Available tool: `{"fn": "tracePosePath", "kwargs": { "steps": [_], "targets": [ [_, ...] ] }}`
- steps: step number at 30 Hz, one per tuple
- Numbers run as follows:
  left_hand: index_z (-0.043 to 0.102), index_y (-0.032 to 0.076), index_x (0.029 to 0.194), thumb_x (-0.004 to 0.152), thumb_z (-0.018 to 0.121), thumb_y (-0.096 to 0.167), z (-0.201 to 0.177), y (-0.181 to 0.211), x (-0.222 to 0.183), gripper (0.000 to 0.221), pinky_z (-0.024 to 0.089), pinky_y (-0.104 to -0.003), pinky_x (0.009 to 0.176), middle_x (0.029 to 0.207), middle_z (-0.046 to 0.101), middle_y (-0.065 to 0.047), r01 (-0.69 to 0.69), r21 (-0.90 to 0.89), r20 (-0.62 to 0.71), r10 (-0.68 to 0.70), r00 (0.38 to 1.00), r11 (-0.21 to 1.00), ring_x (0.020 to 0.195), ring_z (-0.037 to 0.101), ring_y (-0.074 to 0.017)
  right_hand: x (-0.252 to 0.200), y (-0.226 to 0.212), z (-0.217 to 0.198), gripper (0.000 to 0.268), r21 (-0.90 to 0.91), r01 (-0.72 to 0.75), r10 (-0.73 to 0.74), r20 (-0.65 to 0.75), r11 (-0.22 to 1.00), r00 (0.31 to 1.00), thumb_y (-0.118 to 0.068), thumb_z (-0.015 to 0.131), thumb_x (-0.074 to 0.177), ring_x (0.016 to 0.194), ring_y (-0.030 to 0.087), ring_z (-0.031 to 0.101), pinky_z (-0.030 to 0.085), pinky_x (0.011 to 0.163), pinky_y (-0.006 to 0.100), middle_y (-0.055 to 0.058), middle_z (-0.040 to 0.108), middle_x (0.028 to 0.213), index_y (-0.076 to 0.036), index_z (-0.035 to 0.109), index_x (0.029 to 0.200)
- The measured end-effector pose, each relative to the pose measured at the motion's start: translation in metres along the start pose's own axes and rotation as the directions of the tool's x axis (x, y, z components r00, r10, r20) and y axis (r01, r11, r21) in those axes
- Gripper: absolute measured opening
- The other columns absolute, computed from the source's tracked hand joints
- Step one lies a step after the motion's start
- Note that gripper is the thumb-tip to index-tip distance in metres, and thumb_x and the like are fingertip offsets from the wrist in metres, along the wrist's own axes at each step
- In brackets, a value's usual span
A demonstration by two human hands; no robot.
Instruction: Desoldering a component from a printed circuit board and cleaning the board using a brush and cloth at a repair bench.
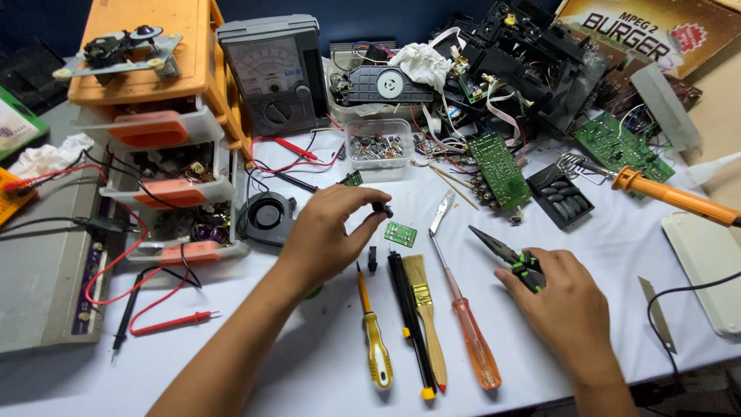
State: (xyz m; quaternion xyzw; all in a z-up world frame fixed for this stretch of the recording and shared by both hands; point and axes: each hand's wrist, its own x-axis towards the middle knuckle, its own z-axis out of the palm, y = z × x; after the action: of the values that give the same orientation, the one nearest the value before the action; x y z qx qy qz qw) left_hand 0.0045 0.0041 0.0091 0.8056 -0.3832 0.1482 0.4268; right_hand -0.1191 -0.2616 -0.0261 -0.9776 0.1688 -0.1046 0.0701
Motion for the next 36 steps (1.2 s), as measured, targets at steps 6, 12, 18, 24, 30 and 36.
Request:
{"fn": "tracePosePath", "kwargs": {
  "steps": [6, 12, 18, 24, 30, 36],
  "targets": [
    [0.061, 0.016, 0.085, 0.074, 0.064, 0.022, -0.012, -0.016, 0.0, 0.013, 0.044, -0.037, 0.071, 0.083, 0.069, -0.001, 0.247, 0.209, 0.204, -0.289, 0.935, 0.946, 0.078, 0.064, -0.0206, -0.013, 0.018, 0.023, 0.05, -0.02, 0.01, -0.01, -0.044, 1.0, 0.999, -0.051, 0.057, 0.074, 0.093, 0.029, 0.052, 0.043, 0.079, 0.042, 0.008, 0.055, 0.096, -0.014, 0.06, 0.108],
    [0.062, 0.018, 0.091, 0.074, 0.058, 0.024, -0.012, -0.018, 0.002, 0.019, 0.043, -0.037, 0.075, 0.095, 0.067, 0.002, 0.366, 0.38, 0.427, -0.512, 0.746, 0.849, 0.091, 0.06, -0.0207, -0.014, 0.017, 0.018, 0.051, -0.048, -0.024, 0.025, 0.012, 0.999, 1.0, -0.053, 0.055, 0.074, 0.097, 0.03, 0.052, 0.04, 0.083, 0.044, 0.007, 0.056, 0.099, -0.018, 0.06, 0.11],
    [0.059, 0.018, 0.104, 0.079, 0.055, 0.033, -0.008, -0.027, 0.002, 0.03, 0.044, -0.043, 0.073, 0.099, 0.063, -0.004, 0.175, 0.595, 0.464, -0.513, 0.722, 0.784, 0.092, 0.058, -0.0269, -0.018, 0.021, 0.017, 0.051, -0.098, 0.032, -0.037, -0.057, 0.995, 0.998, -0.053, 0.057, 0.071, 0.096, 0.027, 0.054, 0.041, 0.08, 0.044, 0.004, 0.058, 0.098, -0.022, 0.061, 0.11],
    [0.062, 0.014, 0.083, 0.079, 0.059, 0.021, 0.0, -0.024, 0.0, 0.008, 0.039, -0.043, 0.056, 0.061, 0.063, -0.005, -0.033, 0.534, 0.235, -0.111, 0.966, 0.845, 0.061, 0.057, -0.0303, -0.021, 0.032, 0.015, 0.024, 0.034, 0.245, -0.211, -0.401, 0.969, 0.891, -0.027, 0.071, 0.076, 0.09, 0.019, 0.057, 0.037, 0.084, 0.038, 0.001, 0.06, 0.088, -0.016, 0.068, 0.097],
    [0.044, 0.01, 0.124, 0.072, 0.059, 0.002, 0.016, -0.019, 0.008, 0.055, 0.047, -0.045, 0.073, 0.128, 0.043, -0.019, -0.154, 0.263, 0.368, 0.048, 0.928, 0.953, 0.1, 0.053, -0.0369, -0.018, 0.041, 0.01, 0.022, 0.132, 0.426, -0.322, -0.469, 0.895, 0.823, 0.002, 0.059, 0.087, 0.067, 0.024, 0.054, 0.045, 0.073, 0.036, 0.009, 0.062, 0.081, -0.001, 0.062, 0.109],
    [0.059, 0.016, 0.107, 0.075, 0.055, 0.012, 0.037, -0.041, 0.022, 0.032, 0.038, -0.04, 0.069, 0.093, 0.061, -0.003, -0.217, 0.358, 0.61, -0.051, 0.79, 0.908, 0.086, 0.053, -0.0268, -0.017, 0.027, -0.002, 0.025, 0.14, 0.462, -0.36, -0.448, 0.876, 0.818, -0.001, 0.058, 0.082, 0.079, 0.018, 0.058, 0.037, 0.086, 0.032, 0.002, 0.062, 0.088, -0.005, 0.061, 0.106]
  ]
}}
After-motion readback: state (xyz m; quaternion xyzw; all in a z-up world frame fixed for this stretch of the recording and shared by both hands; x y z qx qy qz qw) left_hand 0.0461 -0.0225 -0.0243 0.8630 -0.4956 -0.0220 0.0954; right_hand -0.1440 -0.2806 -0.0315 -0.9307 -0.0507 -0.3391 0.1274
